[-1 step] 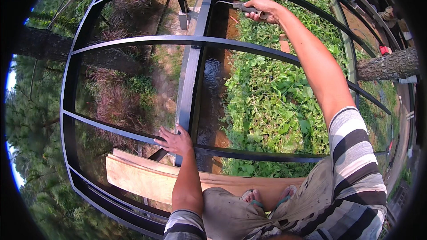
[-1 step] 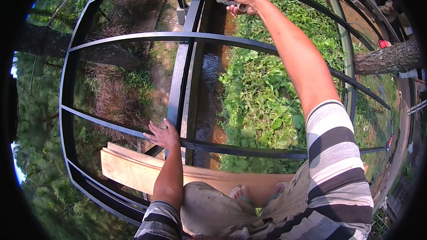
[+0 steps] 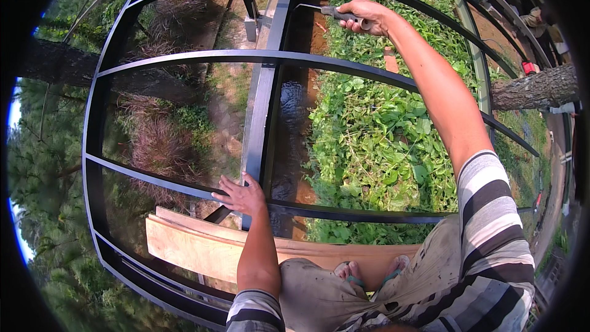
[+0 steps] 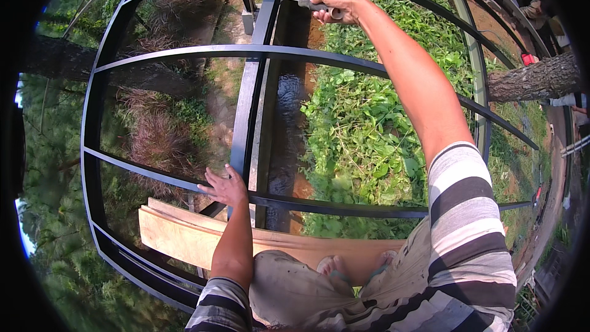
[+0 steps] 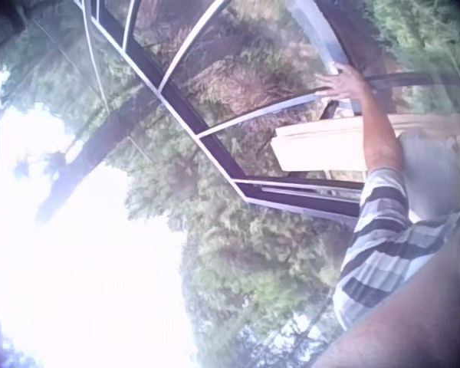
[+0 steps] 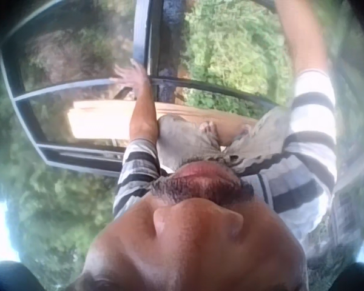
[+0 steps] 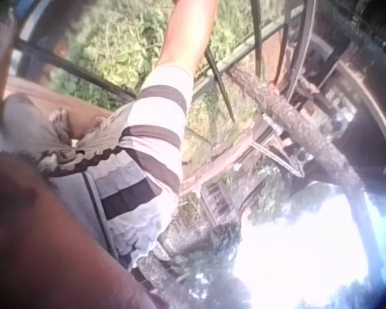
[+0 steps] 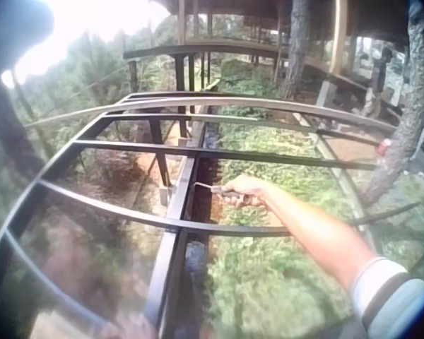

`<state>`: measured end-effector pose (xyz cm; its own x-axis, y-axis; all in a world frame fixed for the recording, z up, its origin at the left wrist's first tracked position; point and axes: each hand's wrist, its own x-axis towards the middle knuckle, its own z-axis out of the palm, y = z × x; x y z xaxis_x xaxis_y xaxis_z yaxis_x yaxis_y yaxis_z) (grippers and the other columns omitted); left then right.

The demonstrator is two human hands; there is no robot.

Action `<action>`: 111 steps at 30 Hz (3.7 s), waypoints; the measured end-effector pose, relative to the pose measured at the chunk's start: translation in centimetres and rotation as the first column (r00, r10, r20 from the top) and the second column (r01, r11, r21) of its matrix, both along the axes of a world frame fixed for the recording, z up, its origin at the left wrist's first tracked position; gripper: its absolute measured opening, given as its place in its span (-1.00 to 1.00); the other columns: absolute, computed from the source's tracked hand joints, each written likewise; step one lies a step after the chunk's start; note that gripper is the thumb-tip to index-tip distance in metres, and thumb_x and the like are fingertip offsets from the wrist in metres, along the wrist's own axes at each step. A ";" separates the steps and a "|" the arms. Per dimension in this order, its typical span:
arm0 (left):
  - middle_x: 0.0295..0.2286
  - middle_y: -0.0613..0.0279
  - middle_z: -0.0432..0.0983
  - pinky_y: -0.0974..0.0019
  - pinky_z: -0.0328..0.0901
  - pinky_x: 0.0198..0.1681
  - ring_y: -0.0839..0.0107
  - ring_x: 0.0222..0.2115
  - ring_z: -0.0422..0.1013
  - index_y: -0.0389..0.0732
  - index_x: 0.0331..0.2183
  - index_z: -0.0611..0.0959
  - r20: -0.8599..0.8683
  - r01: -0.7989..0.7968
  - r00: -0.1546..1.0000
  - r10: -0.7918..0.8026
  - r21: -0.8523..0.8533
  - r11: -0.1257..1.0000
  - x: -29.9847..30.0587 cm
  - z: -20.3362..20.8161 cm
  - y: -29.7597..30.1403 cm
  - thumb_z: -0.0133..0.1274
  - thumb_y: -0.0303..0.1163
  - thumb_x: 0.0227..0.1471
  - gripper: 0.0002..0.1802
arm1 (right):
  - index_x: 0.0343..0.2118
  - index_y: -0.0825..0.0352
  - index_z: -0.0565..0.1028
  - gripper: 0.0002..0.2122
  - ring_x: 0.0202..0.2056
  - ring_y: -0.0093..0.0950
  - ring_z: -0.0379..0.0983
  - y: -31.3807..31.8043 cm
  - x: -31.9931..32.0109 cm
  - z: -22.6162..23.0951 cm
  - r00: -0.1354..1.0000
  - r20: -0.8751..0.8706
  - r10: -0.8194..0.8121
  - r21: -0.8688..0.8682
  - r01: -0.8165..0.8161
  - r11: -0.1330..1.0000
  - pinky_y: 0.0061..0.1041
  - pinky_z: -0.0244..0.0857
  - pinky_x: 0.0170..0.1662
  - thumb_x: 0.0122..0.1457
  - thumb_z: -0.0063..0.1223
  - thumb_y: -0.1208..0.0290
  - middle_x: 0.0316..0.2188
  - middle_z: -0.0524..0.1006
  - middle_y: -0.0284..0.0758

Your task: The person paints a curved black metal frame while standing on a wooden board. They use a small brush and a container of black paint, working along the various beams of the structure.

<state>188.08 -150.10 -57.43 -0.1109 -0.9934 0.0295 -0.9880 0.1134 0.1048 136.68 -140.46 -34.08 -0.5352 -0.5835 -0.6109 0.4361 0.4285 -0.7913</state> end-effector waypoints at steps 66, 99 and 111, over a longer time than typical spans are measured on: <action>0.33 0.19 0.17 -0.32 0.01 0.34 -0.17 0.41 -0.20 -0.11 0.35 0.27 0.034 0.007 0.999 -0.010 0.094 0.996 -0.6 -0.6 1.0 -0.15 0.28 0.26 -0.14 | 0.00 0.27 0.67 -0.56 -0.29 -0.45 0.65 8.6 -5.1 13.9 0.317 -0.636 0.704 0.597 -0.377 0.709 -0.46 0.54 -0.28 -0.03 0.36 0.60 -0.18 0.72 -0.28; 0.43 0.36 -0.02 -0.36 -0.05 0.35 -0.13 0.43 -0.28 0.08 0.44 0.06 0.071 -0.040 0.997 0.027 0.185 0.982 1.2 -1.1 -0.5 -0.17 0.49 0.14 0.06 | 0.02 0.24 0.65 -0.64 -0.39 -0.55 0.54 41.3 13.4 21.2 0.256 -0.954 0.155 0.233 0.311 0.921 -0.41 0.45 -0.27 0.14 0.28 0.37 -0.30 0.68 -0.37; 0.23 -0.11 0.31 0.07 0.17 0.28 0.03 0.17 0.32 -0.24 0.35 0.22 -0.296 0.202 0.955 0.034 0.728 0.655 11.7 22.1 9.7 0.08 -0.18 0.27 -0.25 | 0.22 0.36 0.48 -0.51 -0.42 -0.72 0.47 58.6 40.5 35.0 0.747 -0.084 -0.660 0.097 0.665 0.741 -0.65 0.37 -0.38 0.21 0.25 0.57 -0.32 0.63 -0.43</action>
